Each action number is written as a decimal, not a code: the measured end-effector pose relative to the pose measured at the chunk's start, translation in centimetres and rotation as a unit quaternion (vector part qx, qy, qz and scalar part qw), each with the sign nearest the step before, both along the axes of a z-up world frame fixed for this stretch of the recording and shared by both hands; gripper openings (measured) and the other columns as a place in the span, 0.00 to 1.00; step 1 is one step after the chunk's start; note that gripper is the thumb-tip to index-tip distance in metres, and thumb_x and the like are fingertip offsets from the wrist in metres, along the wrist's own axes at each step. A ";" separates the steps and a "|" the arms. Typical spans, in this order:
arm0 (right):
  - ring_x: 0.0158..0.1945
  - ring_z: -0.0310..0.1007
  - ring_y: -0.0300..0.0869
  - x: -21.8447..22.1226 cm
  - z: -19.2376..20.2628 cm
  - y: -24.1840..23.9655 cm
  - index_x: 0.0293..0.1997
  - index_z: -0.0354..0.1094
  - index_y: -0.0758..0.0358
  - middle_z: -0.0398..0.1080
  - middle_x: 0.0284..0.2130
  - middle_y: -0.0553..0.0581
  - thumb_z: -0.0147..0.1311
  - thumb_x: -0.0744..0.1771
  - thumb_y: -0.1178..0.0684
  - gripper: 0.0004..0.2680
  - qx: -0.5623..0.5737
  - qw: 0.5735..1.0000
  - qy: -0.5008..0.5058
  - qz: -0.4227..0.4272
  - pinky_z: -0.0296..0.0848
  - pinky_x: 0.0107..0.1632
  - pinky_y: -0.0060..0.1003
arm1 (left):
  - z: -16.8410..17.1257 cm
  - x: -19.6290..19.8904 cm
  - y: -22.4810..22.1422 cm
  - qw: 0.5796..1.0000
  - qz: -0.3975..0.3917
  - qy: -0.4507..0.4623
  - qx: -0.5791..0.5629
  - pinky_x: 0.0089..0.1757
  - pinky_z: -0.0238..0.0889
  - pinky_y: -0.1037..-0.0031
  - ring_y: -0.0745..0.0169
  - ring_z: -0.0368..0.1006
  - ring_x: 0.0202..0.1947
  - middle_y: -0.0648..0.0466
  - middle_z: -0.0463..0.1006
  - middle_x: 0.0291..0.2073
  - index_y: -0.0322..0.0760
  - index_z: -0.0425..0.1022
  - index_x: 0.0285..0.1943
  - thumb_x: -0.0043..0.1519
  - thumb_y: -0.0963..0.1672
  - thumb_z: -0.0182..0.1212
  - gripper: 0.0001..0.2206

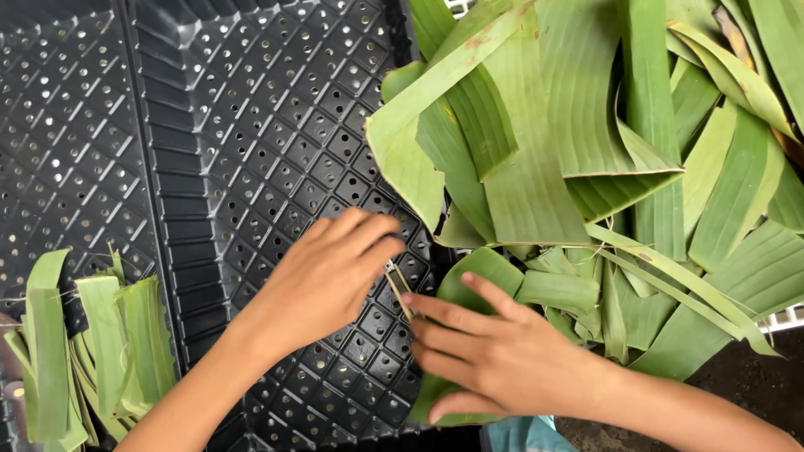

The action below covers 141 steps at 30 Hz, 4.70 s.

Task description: Cutting banana leaves into strips and stacking them in a tray

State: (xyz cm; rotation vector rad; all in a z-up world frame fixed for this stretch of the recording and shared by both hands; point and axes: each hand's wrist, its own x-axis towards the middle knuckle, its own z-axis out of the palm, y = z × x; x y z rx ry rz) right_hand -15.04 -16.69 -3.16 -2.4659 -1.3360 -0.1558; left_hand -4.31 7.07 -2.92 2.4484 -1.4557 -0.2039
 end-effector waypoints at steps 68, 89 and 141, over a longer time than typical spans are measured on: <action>0.35 0.61 0.43 -1.4 1.7 -20.2 0.57 0.75 0.51 0.67 0.37 0.50 0.58 0.74 0.44 0.08 -0.183 0.846 -0.187 -0.465 0.57 0.38 0.36 | 4.3 0.7 -17.3 0.987 0.077 0.029 -0.135 0.39 0.70 0.59 0.49 0.70 0.41 0.48 0.73 0.41 0.30 0.68 0.57 0.46 0.27 0.43 0.29; 0.38 0.60 0.49 3.9 0.4 -16.5 0.46 0.72 0.62 0.67 0.38 0.56 0.60 0.73 0.48 0.08 0.049 0.867 -0.185 -0.461 0.54 0.40 0.42 | 4.3 0.6 -17.3 0.932 0.234 0.099 -0.258 0.33 0.67 0.66 0.60 0.70 0.30 0.56 0.68 0.33 0.36 0.57 0.52 0.65 0.52 0.62 0.21; 0.37 0.66 0.35 7.2 0.4 -14.6 0.52 0.67 0.60 0.70 0.40 0.50 0.63 0.62 0.64 0.15 0.307 0.844 0.129 -0.421 0.60 0.37 0.29 | 1.8 1.1 -15.5 0.961 0.128 -0.146 -0.195 0.37 0.50 0.65 0.55 0.63 0.39 0.59 0.72 0.37 0.40 0.73 0.43 0.69 0.45 0.61 0.05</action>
